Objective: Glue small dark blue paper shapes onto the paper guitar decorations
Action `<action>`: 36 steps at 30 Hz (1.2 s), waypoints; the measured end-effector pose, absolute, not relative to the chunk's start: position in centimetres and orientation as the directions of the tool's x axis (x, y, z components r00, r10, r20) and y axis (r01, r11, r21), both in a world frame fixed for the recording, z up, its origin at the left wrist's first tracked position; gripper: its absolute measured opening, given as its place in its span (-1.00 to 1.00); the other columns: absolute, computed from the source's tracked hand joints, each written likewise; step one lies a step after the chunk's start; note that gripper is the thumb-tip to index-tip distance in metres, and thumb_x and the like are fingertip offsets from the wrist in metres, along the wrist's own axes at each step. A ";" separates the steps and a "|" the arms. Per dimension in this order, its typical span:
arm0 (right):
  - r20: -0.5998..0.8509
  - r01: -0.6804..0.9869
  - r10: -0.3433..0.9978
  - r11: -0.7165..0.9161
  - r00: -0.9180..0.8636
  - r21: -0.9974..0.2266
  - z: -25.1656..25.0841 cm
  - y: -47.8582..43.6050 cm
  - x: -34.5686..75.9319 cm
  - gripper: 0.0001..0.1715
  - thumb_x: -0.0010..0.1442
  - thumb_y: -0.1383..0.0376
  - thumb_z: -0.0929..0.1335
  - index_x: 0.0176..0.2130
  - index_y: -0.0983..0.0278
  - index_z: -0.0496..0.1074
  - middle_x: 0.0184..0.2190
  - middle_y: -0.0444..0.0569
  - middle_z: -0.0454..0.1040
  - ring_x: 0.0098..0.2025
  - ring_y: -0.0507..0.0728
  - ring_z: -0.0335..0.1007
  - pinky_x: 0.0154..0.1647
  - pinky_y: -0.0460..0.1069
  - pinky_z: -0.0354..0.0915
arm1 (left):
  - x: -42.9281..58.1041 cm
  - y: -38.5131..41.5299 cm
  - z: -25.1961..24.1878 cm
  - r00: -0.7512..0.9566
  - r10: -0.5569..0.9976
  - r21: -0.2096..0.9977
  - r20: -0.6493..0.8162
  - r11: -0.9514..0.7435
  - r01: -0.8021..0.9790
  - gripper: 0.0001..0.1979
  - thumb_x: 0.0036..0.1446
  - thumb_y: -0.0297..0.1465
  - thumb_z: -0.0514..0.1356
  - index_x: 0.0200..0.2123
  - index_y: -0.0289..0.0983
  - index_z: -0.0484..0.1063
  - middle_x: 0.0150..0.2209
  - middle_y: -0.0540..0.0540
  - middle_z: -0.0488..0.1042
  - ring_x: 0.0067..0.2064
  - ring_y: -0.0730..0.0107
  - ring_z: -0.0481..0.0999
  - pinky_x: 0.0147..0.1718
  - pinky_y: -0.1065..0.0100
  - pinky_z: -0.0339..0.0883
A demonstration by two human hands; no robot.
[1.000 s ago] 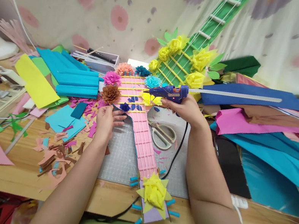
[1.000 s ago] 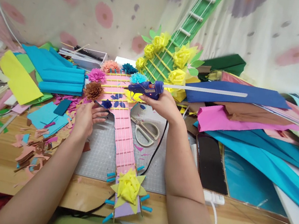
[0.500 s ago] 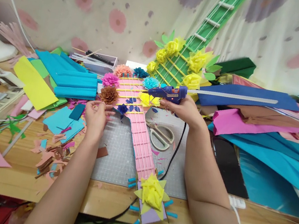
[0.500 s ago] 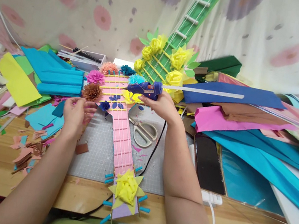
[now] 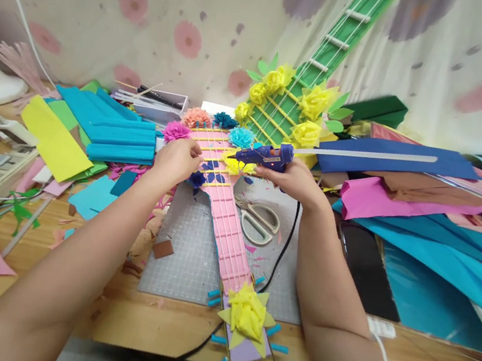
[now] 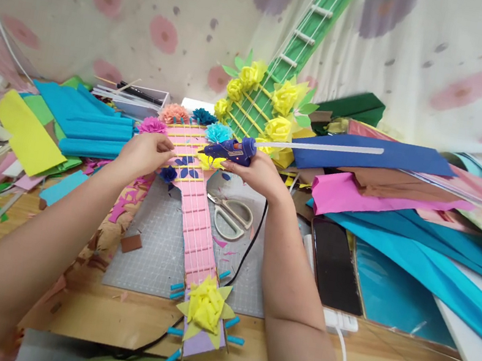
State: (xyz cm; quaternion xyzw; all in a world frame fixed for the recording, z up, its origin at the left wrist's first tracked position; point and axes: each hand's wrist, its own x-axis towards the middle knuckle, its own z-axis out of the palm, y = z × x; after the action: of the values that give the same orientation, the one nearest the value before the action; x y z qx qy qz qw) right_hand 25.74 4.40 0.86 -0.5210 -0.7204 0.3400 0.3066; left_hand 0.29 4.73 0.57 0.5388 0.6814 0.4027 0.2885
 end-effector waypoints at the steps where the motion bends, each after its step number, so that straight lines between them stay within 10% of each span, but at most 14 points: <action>1: 0.083 0.544 0.960 0.221 -0.266 -0.809 0.9 4.4 25.7 -0.54 0.01 0.01 0.45 -0.21 0.29 0.54 -0.61 -0.14 0.36 -0.62 -0.02 0.15 -0.62 -0.08 0.12 | 0.4 5.1 0.4 -0.236 0.971 0.839 0.040 0.096 0.536 -0.70 -0.37 -0.69 0.38 -0.66 -0.20 0.41 -0.60 -0.01 0.38 -0.19 0.10 0.51 -0.08 0.25 0.31; 13: 0.091 0.598 0.963 0.230 -0.254 -0.767 0.6 4.5 25.4 -0.56 0.02 0.01 0.45 -0.23 0.30 0.55 -0.57 -0.11 0.41 -0.51 0.04 0.29 -0.46 -0.05 0.23 | 1.4 5.1 -0.5 -0.169 0.975 0.776 0.142 -0.004 0.630 -0.66 -0.32 -0.71 0.31 -0.50 -0.18 0.42 -0.58 0.03 0.43 -0.31 0.18 0.51 -0.13 0.25 0.35; 23: 0.171 0.478 0.894 0.373 -0.413 -0.795 -0.7 4.3 23.1 -0.55 0.02 0.02 0.45 -0.22 0.30 0.55 -0.39 -0.05 0.52 -0.26 0.13 0.43 -0.26 -0.02 0.33 | -0.2 0.3 -2.0 -0.312 0.950 0.996 0.002 0.027 0.088 -0.73 -0.26 -0.52 0.32 -0.43 -0.26 0.33 -0.52 0.07 0.42 -0.47 0.43 0.51 -0.48 0.38 0.48; 36: 0.209 0.436 0.844 0.449 -0.494 -0.780 -1.2 3.9 21.9 -0.59 0.07 0.10 0.45 -0.13 0.26 0.54 -0.16 -0.05 0.58 -0.10 0.18 0.48 -0.01 0.04 0.32 | 0.9 -1.0 -2.3 -0.483 0.870 0.995 0.099 -0.075 0.069 -0.60 -0.25 -0.60 0.32 -0.31 -0.24 0.27 -0.45 0.07 0.47 -0.43 0.49 0.56 -0.42 0.46 0.46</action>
State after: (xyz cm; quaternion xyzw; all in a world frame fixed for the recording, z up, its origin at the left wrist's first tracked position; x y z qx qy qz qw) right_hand 21.92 3.89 -1.22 -0.4021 -0.7956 0.3376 0.3022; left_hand 0.86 -1.00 -2.26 0.3922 0.5985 0.6193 0.3232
